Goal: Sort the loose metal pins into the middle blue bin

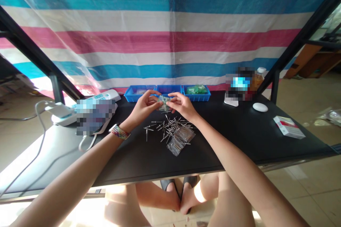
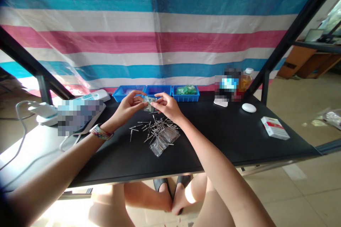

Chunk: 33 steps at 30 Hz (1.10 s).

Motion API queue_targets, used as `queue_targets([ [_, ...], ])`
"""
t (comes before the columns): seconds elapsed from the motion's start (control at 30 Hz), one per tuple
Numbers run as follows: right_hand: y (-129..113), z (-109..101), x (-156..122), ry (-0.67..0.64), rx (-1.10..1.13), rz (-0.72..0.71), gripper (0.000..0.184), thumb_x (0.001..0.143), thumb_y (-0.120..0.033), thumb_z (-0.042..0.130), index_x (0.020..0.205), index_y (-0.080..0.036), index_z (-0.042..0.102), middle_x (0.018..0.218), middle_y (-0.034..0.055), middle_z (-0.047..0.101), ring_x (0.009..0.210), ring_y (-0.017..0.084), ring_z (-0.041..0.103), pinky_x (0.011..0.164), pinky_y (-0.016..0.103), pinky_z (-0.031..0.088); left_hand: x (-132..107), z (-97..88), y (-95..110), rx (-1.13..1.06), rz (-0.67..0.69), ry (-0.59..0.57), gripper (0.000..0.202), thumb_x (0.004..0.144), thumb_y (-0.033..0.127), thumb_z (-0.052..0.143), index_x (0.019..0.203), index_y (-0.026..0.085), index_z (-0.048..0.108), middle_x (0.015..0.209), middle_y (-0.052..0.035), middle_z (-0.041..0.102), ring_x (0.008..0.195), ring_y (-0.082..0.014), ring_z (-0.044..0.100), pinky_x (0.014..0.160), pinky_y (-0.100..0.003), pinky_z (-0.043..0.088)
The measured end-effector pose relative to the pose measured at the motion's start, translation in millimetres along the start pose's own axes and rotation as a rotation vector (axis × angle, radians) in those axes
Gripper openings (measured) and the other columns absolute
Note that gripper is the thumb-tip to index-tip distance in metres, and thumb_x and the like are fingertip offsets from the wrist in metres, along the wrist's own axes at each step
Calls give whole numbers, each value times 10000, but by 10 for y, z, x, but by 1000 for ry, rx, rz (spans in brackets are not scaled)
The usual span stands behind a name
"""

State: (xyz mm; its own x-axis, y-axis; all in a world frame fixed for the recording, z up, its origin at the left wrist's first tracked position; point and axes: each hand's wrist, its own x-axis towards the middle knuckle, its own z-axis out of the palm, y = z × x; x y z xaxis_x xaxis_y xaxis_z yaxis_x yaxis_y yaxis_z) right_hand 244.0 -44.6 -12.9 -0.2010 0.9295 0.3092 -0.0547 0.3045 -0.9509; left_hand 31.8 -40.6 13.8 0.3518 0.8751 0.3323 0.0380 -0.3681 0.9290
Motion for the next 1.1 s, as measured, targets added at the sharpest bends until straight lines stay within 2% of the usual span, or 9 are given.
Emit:
queue_targets([
  [0.1,11,35,2,-57,132,62,442,739,-441,871,1067,-224,669,803,-3,713,691,201,700,619,357,619,-14,26,-23,-7,-3,-28,489,834,400,855,1164,195,558,865,3,693,752,-143,679,698,-257,554],
  [0.27,12,23,11,-62,190,100,405,718,-411,875,999,-200,673,803,9,738,689,200,707,637,370,638,0,18,-83,-5,-20,-33,494,833,410,858,1163,206,554,816,17,695,706,-141,678,663,-249,547],
  [0.47,5,10,2,-49,186,116,403,723,-388,869,1040,-198,706,803,7,740,688,183,696,619,335,625,-9,37,-21,11,-16,-74,356,863,446,816,855,182,577,707,2,670,666,-149,663,657,-266,531],
  [0.63,2,10,-5,-76,228,165,383,716,-413,882,991,-193,730,859,27,756,727,182,698,673,347,646,-20,46,38,35,-27,-66,370,870,476,794,808,198,557,663,1,684,634,-168,663,641,-281,506],
  [0.77,41,11,7,-51,213,131,350,713,-414,879,946,-195,739,846,27,748,707,176,682,651,333,632,-23,41,25,141,-30,-65,492,939,531,683,611,190,549,573,-14,620,575,-142,577,623,-282,451],
  [0.9,79,6,19,-29,153,95,317,717,-398,862,930,-200,734,836,22,740,684,173,667,593,309,591,-34,47,11,155,-106,-57,666,1007,589,544,467,208,459,437,-14,493,479,-128,504,566,-285,396],
  [1.0,69,0,19,-4,63,19,278,736,-374,844,937,-205,754,781,3,717,683,170,651,594,294,551,-29,24,-19,148,-175,-54,699,1025,639,458,509,191,601,395,-20,480,431,-134,497,538,-285,398],
  [1.1,25,-10,9,29,-60,-113,173,784,-333,817,917,-225,798,843,17,755,776,183,674,726,327,553,-10,-14,-76,62,-234,-86,695,1009,694,427,723,160,767,458,-46,593,468,-164,576,562,-291,466],
])
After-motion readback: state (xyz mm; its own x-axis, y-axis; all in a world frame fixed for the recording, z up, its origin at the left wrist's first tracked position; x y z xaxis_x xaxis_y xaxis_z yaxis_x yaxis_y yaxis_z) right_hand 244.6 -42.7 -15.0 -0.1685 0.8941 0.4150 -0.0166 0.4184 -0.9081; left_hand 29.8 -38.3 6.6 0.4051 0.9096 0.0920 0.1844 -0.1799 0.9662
